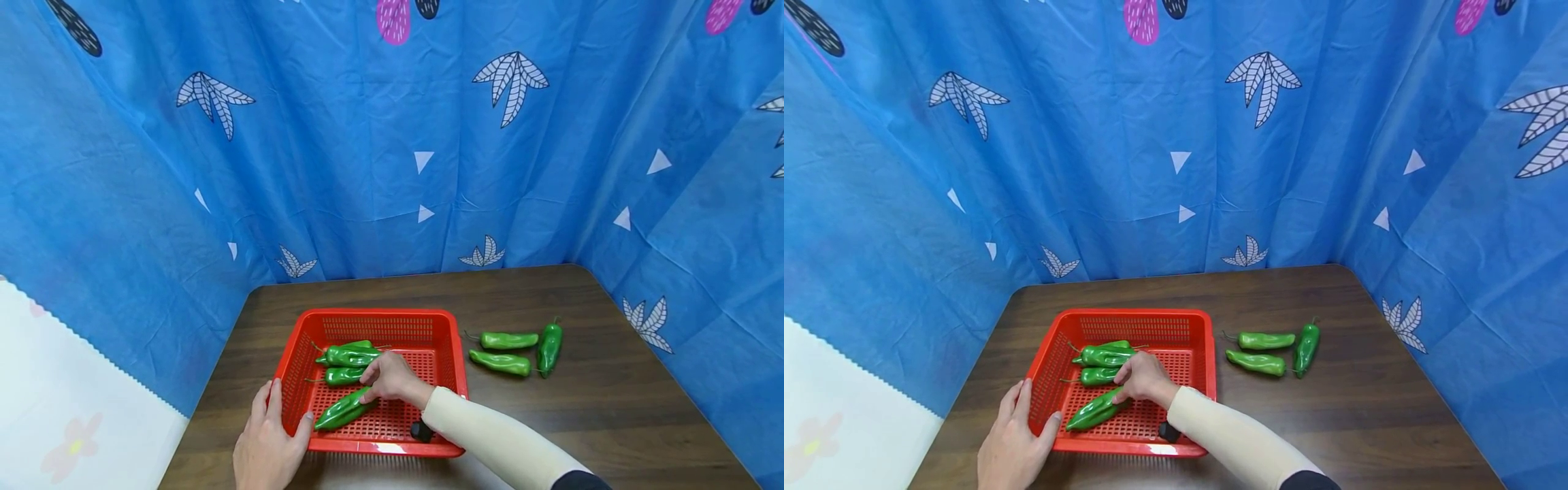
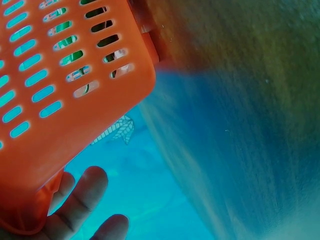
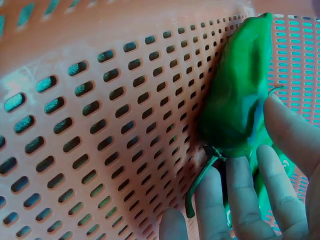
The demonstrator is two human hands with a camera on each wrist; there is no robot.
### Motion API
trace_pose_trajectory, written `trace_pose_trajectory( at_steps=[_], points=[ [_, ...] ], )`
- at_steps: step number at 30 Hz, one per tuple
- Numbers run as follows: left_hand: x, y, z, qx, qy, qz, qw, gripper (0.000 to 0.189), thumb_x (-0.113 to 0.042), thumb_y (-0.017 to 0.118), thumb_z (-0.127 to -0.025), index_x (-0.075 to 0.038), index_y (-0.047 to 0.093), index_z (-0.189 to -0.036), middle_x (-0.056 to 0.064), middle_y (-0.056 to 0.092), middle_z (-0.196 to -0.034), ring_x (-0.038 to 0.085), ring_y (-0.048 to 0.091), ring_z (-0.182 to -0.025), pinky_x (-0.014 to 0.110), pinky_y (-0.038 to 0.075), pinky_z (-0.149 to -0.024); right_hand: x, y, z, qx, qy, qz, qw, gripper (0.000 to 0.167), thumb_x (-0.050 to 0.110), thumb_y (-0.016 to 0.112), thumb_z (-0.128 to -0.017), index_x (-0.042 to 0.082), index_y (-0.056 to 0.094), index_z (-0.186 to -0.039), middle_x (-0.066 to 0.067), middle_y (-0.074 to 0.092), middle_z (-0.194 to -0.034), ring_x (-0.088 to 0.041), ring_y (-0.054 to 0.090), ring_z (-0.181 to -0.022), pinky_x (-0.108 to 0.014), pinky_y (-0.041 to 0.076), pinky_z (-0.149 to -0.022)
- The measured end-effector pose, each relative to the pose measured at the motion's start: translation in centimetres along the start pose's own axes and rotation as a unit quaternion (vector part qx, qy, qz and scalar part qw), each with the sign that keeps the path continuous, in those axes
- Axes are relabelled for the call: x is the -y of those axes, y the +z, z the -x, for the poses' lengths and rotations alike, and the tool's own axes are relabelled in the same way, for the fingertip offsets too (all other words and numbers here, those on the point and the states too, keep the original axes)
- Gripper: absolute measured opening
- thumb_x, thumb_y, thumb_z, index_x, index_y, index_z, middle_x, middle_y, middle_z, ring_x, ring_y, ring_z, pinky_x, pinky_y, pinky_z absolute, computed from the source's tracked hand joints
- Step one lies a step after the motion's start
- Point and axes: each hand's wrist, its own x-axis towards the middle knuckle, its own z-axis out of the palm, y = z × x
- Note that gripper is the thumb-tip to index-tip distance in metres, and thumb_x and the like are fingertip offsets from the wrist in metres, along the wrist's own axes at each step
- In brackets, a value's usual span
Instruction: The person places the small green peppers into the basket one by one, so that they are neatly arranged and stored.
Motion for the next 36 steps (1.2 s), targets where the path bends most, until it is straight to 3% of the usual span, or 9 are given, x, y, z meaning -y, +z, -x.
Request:
trace_pose_trajectory(
  at_steps=[8,15,22,36],
  points=[
    [0.0,0.0,0.0,0.003,0.000,-0.002,1.0000,0.088,-0.049,0.068,-0.086,-0.003,0.038,-0.154,0.017,0.038,-0.152,0.045,0.060,-0.115,0.064,0.053,-0.081,0.4,-0.3,0.1,0.000,0.010,-0.049,0.9987,0.015,0.019,0.087,-0.077,0.011,0.080,-0.088,0.004,0.074,-0.079,-0.007,0.063,-0.076,-0.028,0.052,-0.070],
    [0.0,0.1,-0.1,-0.002,0.003,0.001,1.0000,0.087,-0.049,0.068,-0.086,-0.003,0.039,-0.153,0.016,0.039,-0.151,0.044,0.061,-0.114,0.063,0.053,-0.080,0.7,-1.1,0.2,0.010,0.034,-0.115,0.9927,0.009,0.018,0.082,-0.084,0.013,0.078,-0.090,0.001,0.071,-0.082,-0.018,0.068,-0.071,-0.029,0.055,-0.060],
    [0.1,0.2,0.0,-0.008,0.005,0.004,0.9999,0.087,-0.048,0.069,-0.086,-0.002,0.040,-0.152,0.016,0.040,-0.150,0.044,0.062,-0.112,0.062,0.053,-0.078,1.7,-2.7,0.1,-0.011,0.027,-0.129,0.9912,0.008,0.024,0.081,-0.084,0.019,0.078,-0.090,0.003,0.070,-0.086,-0.012,0.062,-0.078,-0.029,0.050,-0.064],
    [0.0,0.3,0.1,-0.018,0.005,0.004,0.9998,0.087,-0.047,0.071,-0.085,-0.002,0.041,-0.152,0.016,0.040,-0.150,0.045,0.062,-0.111,0.062,0.053,-0.081,3.7,-6.6,1.6,-0.070,-0.030,-0.165,0.9834,0.021,0.030,0.076,-0.089,0.017,0.077,-0.106,0.004,0.074,-0.096,-0.012,0.066,-0.085,-0.028,0.055,-0.073]
  ],
)
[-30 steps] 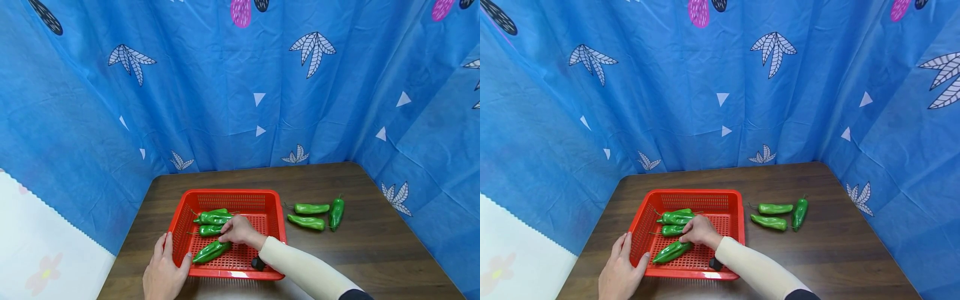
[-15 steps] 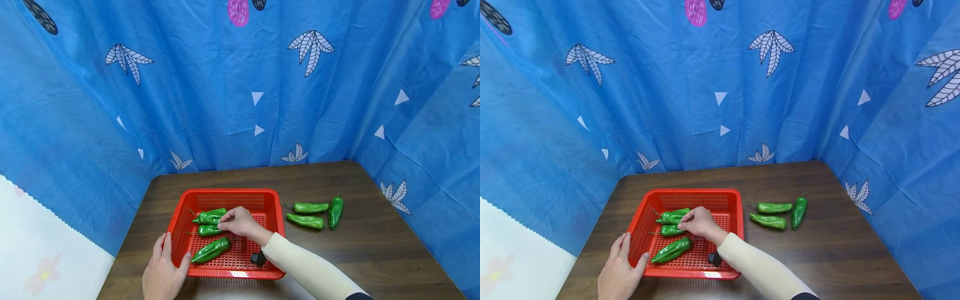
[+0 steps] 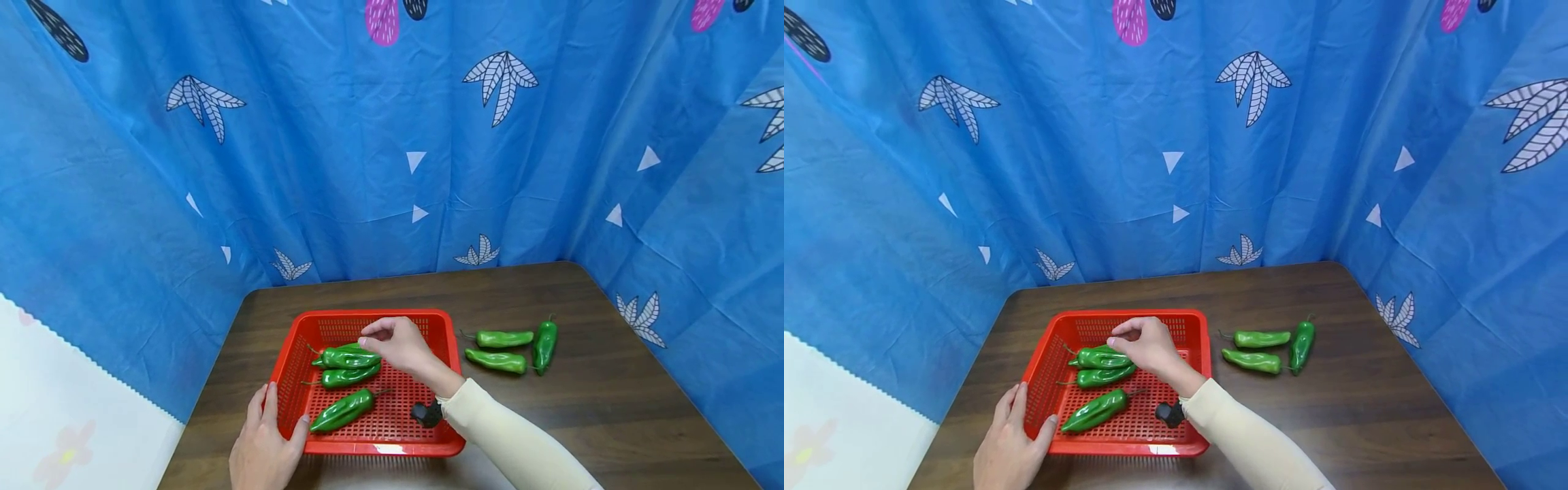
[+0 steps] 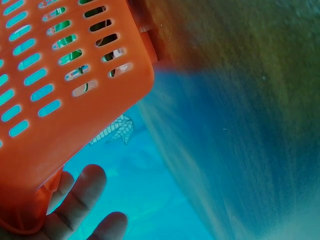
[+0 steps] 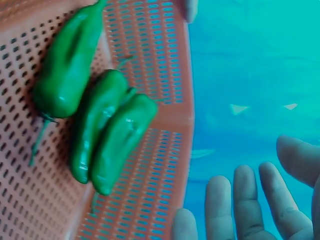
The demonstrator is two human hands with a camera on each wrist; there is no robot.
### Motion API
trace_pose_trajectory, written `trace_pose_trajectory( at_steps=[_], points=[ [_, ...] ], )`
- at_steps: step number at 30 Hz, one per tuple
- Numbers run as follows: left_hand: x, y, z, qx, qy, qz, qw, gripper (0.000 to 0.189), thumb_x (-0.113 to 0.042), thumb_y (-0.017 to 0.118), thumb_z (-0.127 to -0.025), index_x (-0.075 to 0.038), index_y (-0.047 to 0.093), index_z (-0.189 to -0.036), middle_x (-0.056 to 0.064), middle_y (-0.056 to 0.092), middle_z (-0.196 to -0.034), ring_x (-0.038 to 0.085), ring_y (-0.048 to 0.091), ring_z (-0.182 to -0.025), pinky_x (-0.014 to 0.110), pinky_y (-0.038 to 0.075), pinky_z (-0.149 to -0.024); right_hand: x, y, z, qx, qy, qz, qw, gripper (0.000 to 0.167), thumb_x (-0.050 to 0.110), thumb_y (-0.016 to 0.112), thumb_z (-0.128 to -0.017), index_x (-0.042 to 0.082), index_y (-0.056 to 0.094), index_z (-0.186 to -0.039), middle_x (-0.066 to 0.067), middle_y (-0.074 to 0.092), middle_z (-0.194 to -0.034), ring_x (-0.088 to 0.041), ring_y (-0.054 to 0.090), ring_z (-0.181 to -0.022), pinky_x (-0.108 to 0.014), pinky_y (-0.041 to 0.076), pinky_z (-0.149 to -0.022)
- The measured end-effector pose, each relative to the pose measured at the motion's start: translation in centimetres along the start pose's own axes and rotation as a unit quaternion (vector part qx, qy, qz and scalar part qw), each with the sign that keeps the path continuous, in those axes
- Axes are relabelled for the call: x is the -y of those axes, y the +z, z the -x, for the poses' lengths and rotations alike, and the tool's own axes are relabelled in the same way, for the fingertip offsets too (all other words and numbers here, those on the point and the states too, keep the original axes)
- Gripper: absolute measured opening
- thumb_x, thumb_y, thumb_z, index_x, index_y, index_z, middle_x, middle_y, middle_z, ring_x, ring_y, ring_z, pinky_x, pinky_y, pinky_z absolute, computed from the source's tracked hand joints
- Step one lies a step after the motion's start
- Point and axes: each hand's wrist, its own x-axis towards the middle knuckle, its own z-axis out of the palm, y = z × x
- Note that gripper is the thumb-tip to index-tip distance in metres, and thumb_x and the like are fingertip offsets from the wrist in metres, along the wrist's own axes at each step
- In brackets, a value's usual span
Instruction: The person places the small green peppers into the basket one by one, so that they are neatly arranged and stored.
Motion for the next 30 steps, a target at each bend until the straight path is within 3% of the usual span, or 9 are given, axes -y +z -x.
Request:
trace_pose_trajectory(
  at_steps=[9,17,24,30],
  points=[
    [0.1,0.0,0.1,0.025,-0.016,-0.006,0.9995,0.089,-0.048,0.070,-0.085,-0.001,0.037,-0.154,0.018,0.037,-0.152,0.047,0.061,-0.114,0.062,0.052,-0.086,2.1,-2.2,0.8,-0.089,-0.067,-0.010,0.9937,0.015,0.032,0.075,-0.091,0.024,0.077,-0.103,0.005,0.075,-0.094,-0.010,0.068,-0.083,-0.031,0.056,-0.077],
    [-0.1,0.1,0.0,0.012,-0.009,-0.005,0.9999,0.088,-0.047,0.071,-0.085,-0.001,0.039,-0.153,0.018,0.039,-0.151,0.047,0.062,-0.113,0.062,0.053,-0.083,2.7,-4.5,1.4,-0.185,-0.123,0.051,0.9737,0.014,0.033,0.077,-0.089,0.027,0.076,-0.101,0.012,0.075,-0.092,-0.005,0.068,-0.085,-0.031,0.057,-0.079],
    [-0.2,0.3,0.0,0.006,-0.009,-0.008,0.9999,0.089,-0.047,0.072,-0.084,0.000,0.039,-0.152,0.018,0.039,-0.150,0.046,0.063,-0.109,0.062,0.053,-0.081,0.8,-7.1,1.6,-0.237,-0.124,0.072,0.9609,0.016,0.034,0.077,-0.089,0.023,0.077,-0.102,0.008,0.076,-0.096,-0.010,0.069,-0.086,-0.038,0.058,-0.080],
    [-0.3,0.2,0.1,0.009,-0.012,-0.010,0.9998,0.089,-0.046,0.072,-0.084,0.001,0.039,-0.152,0.019,0.039,-0.149,0.047,0.064,-0.108,0.062,0.054,-0.081,-1.5,-9.6,2.4,-0.286,-0.094,0.081,0.9500,0.019,0.032,0.075,-0.090,0.019,0.077,-0.104,0.003,0.077,-0.099,-0.012,0.070,-0.087,-0.030,0.058,-0.077]
  ],
)
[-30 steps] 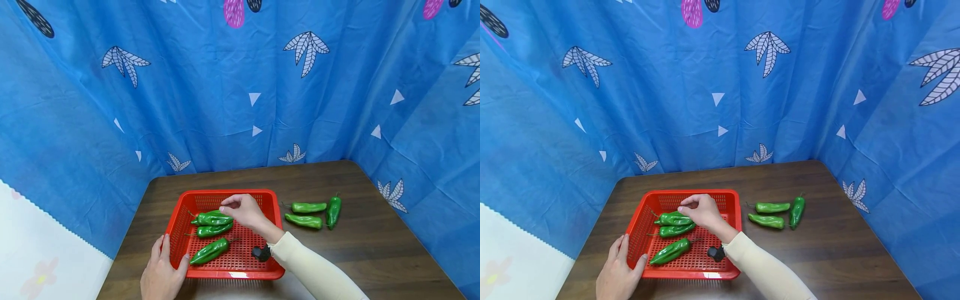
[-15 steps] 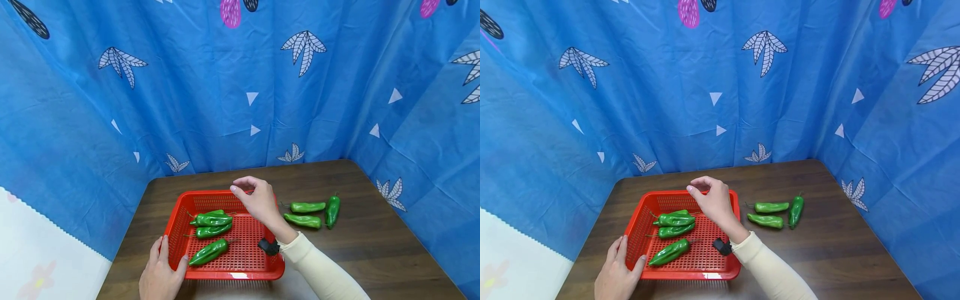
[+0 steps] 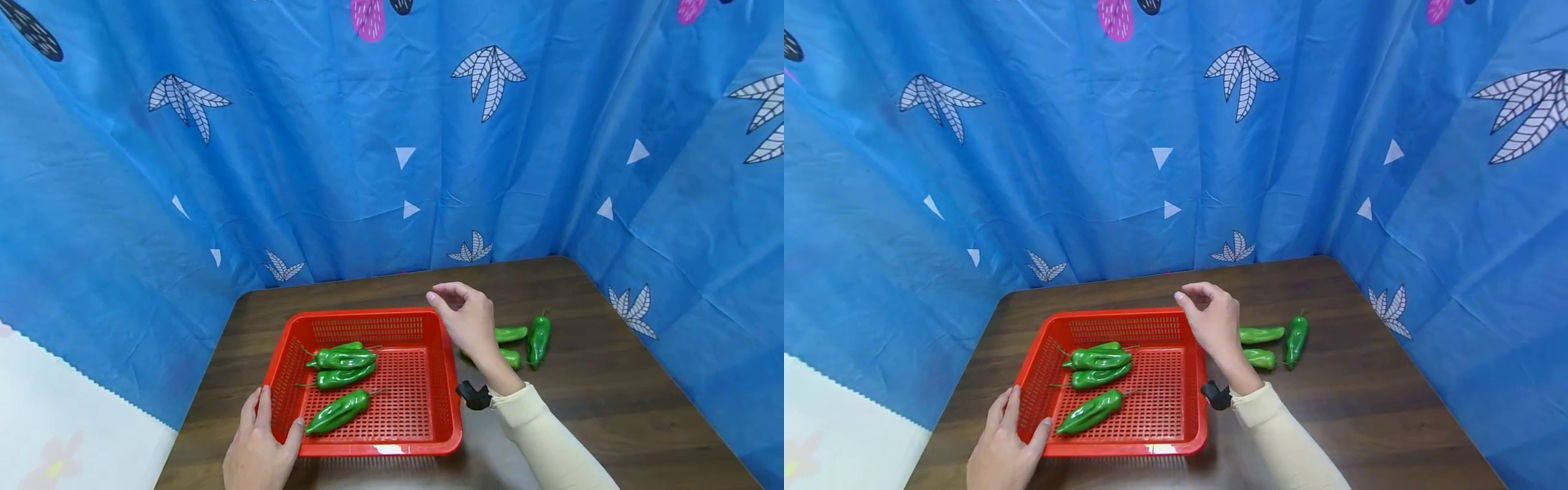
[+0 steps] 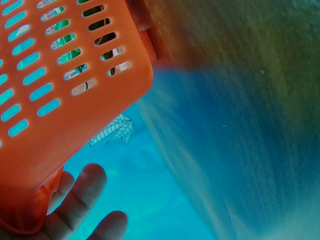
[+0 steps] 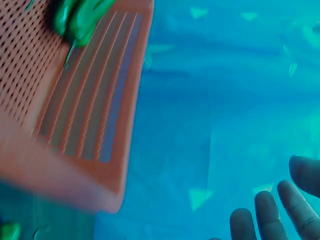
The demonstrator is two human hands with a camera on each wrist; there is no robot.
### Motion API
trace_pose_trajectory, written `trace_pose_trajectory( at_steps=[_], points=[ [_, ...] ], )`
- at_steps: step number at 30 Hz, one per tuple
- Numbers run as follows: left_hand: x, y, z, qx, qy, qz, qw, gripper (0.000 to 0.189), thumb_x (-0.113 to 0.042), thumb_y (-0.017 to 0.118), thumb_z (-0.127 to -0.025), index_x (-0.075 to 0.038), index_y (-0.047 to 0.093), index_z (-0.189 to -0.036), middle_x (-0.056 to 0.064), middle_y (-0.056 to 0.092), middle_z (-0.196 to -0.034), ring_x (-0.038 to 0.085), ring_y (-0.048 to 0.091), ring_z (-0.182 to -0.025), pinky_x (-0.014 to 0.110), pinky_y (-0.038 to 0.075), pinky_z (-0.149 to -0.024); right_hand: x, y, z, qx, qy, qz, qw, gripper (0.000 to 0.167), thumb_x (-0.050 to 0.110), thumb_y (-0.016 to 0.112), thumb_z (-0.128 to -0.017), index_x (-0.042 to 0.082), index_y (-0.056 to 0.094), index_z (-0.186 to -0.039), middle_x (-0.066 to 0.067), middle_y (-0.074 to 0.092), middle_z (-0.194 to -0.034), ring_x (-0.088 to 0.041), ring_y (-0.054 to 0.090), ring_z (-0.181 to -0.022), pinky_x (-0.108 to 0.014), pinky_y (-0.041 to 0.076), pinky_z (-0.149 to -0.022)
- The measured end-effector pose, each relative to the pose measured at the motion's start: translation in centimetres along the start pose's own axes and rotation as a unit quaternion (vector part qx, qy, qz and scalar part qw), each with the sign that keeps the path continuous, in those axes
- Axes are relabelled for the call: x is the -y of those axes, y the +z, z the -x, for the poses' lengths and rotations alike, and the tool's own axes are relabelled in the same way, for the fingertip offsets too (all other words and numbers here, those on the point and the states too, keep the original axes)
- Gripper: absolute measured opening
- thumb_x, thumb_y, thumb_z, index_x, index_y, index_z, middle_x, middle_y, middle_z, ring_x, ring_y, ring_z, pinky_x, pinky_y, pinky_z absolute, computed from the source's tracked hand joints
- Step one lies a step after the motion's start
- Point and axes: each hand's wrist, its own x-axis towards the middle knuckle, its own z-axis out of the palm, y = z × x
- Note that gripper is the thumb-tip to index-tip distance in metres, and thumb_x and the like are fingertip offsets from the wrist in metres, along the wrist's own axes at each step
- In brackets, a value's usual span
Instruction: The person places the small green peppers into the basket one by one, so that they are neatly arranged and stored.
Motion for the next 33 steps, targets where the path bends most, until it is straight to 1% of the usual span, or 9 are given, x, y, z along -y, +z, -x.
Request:
trace_pose_trajectory(
  at_steps=[3,7,12,14,20,22,25,30,33],
  points=[
    [0.1,0.0,0.0,-0.001,0.001,0.002,1.0000,0.089,-0.046,0.072,-0.083,0.001,0.039,-0.152,0.019,0.039,-0.149,0.047,0.064,-0.108,0.061,0.054,-0.080,-1.1,-0.9,0.2,-0.025,0.011,0.015,0.9995,0.020,0.031,0.076,-0.090,0.017,0.077,-0.104,0.002,0.077,-0.098,-0.012,0.070,-0.087,-0.027,0.056,-0.075],
    [0.3,0.0,0.0,-0.002,0.001,0.004,1.0000,0.089,-0.044,0.073,-0.083,0.002,0.039,-0.151,0.019,0.039,-0.150,0.047,0.063,-0.110,0.061,0.054,-0.080,-2.2,-1.9,0.4,-0.045,0.019,0.031,0.9983,0.022,0.033,0.075,-0.090,0.016,0.078,-0.105,0.000,0.077,-0.097,-0.014,0.070,-0.087,-0.024,0.054,-0.074],
    [0.4,-0.1,-0.2,0.009,-0.001,0.001,1.0000,0.089,-0.045,0.072,-0.084,0.002,0.038,-0.152,0.019,0.038,-0.150,0.046,0.062,-0.112,0.062,0.054,-0.083,-3.1,-2.9,0.5,-0.069,0.021,0.048,0.9963,0.023,0.034,0.075,-0.090,0.016,0.078,-0.105,-0.002,0.077,-0.096,-0.016,0.070,-0.087,-0.025,0.053,-0.071],
    [0.3,-0.1,-0.2,0.011,0.000,0.002,0.9999,0.089,-0.045,0.071,-0.084,0.001,0.038,-0.152,0.019,0.038,-0.151,0.046,0.061,-0.113,0.062,0.053,-0.083,-3.4,-3.3,0.6,-0.083,0.021,0.055,0.9948,0.024,0.034,0.076,-0.089,0.016,0.078,-0.104,-0.002,0.077,-0.096,-0.017,0.070,-0.087,-0.025,0.052,-0.070],
    [0.0,0.1,-0.4,0.001,0.008,0.006,0.9999,0.088,-0.046,0.071,-0.084,0.000,0.040,-0.152,0.018,0.039,-0.150,0.045,0.062,-0.112,0.063,0.053,-0.084,-5.1,-4.7,1.2,-0.133,0.027,0.082,0.9874,0.023,0.031,0.078,-0.088,0.013,0.079,-0.102,-0.005,0.078,-0.097,-0.019,0.071,-0.087,-0.017,0.046,-0.067],
    [-0.1,0.1,-0.4,0.001,0.010,0.006,0.9999,0.088,-0.046,0.072,-0.084,0.000,0.040,-0.151,0.018,0.039,-0.150,0.045,0.062,-0.111,0.063,0.053,-0.084,-5.9,-5.2,1.5,-0.146,0.037,0.091,0.9844,0.023,0.031,0.078,-0.088,0.013,0.079,-0.102,-0.006,0.078,-0.097,-0.020,0.071,-0.087,-0.019,0.045,-0.067],
    [-0.1,0.1,-0.4,0.002,0.011,0.007,0.9999,0.088,-0.046,0.071,-0.084,0.001,0.040,-0.151,0.018,0.039,-0.150,0.045,0.062,-0.111,0.062,0.053,-0.083,-7.0,-6.0,2.0,-0.155,0.062,0.103,0.9806,0.025,0.034,0.076,-0.089,0.014,0.078,-0.104,-0.007,0.077,-0.097,-0.021,0.069,-0.089,-0.027,0.045,-0.070],
    [0.1,0.0,-0.4,0.002,0.009,0.007,0.9999,0.088,-0.044,0.072,-0.083,0.002,0.040,-0.151,0.018,0.039,-0.149,0.044,0.062,-0.112,0.063,0.053,-0.082,-8.6,-7.3,3.1,-0.154,0.110,0.106,0.9761,0.030,0.037,0.073,-0.091,0.013,0.077,-0.109,-0.012,0.076,-0.102,-0.030,0.067,-0.096,-0.040,0.046,-0.081],
    [0.1,-0.1,-0.4,0.004,0.006,0.006,1.0000,0.088,-0.044,0.073,-0.083,0.003,0.040,-0.151,0.019,0.038,-0.150,0.044,0.061,-0.113,0.063,0.053,-0.083,-9.6,-8.3,3.6,-0.156,0.135,0.112,0.9721,0.033,0.036,0.073,-0.092,0.011,0.075,-0.112,-0.016,0.074,-0.107,-0.033,0.066,-0.100,-0.046,0.045,-0.085]
  ],
)
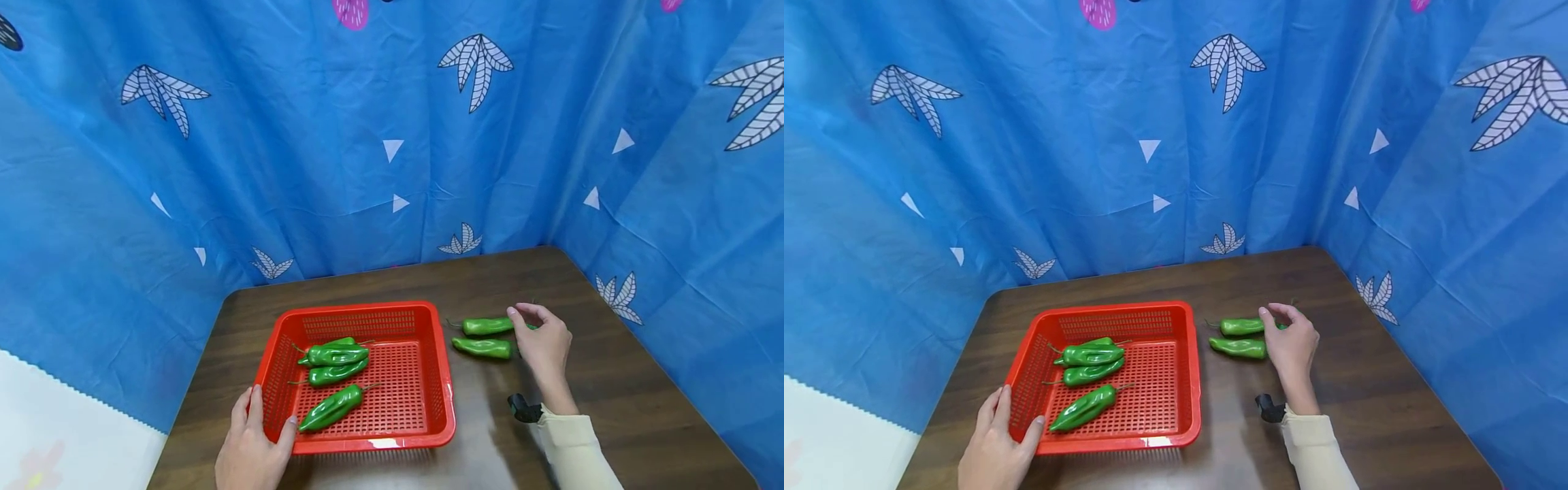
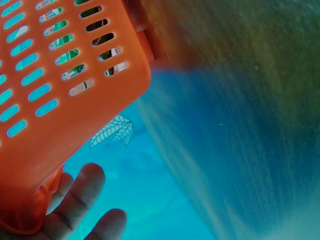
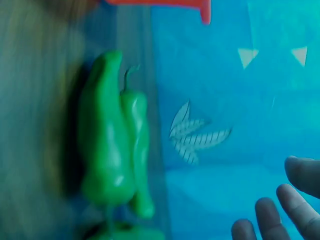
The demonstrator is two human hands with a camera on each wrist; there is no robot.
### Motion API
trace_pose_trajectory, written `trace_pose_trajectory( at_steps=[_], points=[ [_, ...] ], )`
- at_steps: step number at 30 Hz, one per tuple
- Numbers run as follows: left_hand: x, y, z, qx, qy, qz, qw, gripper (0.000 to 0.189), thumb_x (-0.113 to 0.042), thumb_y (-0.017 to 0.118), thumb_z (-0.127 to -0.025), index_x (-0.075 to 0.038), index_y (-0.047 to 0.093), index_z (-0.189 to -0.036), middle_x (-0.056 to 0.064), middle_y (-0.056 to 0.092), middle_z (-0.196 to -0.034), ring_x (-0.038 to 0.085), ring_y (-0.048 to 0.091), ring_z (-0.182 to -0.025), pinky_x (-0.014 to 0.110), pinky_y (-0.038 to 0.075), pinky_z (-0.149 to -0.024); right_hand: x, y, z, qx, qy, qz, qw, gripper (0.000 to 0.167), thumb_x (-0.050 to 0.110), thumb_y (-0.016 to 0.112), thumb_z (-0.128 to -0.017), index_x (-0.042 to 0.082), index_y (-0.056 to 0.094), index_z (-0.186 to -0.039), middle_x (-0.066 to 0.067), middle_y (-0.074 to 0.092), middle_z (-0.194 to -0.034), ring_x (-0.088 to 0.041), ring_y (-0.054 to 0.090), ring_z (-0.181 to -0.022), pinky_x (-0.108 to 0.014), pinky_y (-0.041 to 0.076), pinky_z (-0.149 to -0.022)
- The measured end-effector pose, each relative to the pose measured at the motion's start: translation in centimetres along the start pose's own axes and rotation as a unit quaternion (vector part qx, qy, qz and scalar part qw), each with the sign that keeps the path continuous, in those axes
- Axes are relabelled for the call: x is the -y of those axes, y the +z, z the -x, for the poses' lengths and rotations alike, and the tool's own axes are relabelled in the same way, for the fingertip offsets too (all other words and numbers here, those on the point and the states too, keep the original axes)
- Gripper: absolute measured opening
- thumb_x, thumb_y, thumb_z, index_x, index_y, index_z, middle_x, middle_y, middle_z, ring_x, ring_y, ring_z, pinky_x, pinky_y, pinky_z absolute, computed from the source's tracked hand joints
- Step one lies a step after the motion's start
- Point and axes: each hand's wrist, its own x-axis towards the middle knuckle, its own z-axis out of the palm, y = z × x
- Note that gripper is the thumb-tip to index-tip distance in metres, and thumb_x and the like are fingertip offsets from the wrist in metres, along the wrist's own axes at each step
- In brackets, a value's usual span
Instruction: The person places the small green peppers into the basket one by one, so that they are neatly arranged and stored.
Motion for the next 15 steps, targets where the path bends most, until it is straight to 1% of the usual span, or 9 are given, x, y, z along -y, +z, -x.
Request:
trace_pose_trajectory(
  at_steps=[3,7,11,15],
  points=[
    [0.0,0.0,0.0,0.002,0.000,0.001,1.0000,0.088,-0.044,0.072,-0.083,0.003,0.040,-0.151,0.019,0.038,-0.150,0.045,0.061,-0.114,0.062,0.053,-0.084,-1.2,-0.6,-0.1,-0.009,0.016,0.020,0.9996,0.034,0.036,0.072,-0.092,0.010,0.075,-0.113,-0.018,0.075,-0.106,-0.033,0.067,-0.098,-0.047,0.045,-0.084],
    [0.2,0.1,-0.1,-0.007,0.009,0.009,0.9999,0.088,-0.044,0.073,-0.083,0.003,0.041,-0.150,0.019,0.039,-0.150,0.046,0.062,-0.112,0.062,0.053,-0.083,-2.5,-0.9,-0.3,-0.018,0.023,0.042,0.9987,0.033,0.035,0.072,-0.092,0.008,0.076,-0.112,-0.019,0.076,-0.100,-0.034,0.070,-0.093,-0.047,0.045,-0.084],
    [0.3,0.1,-0.1,-0.018,0.018,0.014,0.9996,0.087,-0.044,0.073,-0.083,0.003,0.042,-0.150,0.019,0.040,-0.149,0.046,0.062,-0.111,0.062,0.053,-0.082,-3.7,-0.9,-0.4,-0.014,0.030,0.055,0.9980,0.032,0.033,0.073,-0.091,0.007,0.076,-0.111,-0.018,0.077,-0.099,-0.035,0.072,-0.091,-0.047,0.046,-0.082],
    [0.3,0.1,0.0,-0.019,0.018,0.015,0.9995,0.087,-0.042,0.074,-0.082,0.002,0.042,-0.150,0.018,0.041,-0.148,0.045,0.062,-0.111,0.061,0.053,-0.083,-5.3,-0.7,-0.3,-0.004,0.038,0.073,0.9966,0.033,0.032,0.074,-0.091,0.005,0.075,-0.111,-0.020,0.076,-0.099,-0.036,0.072,-0.090,-0.048,0.047,-0.082]
  ],
)
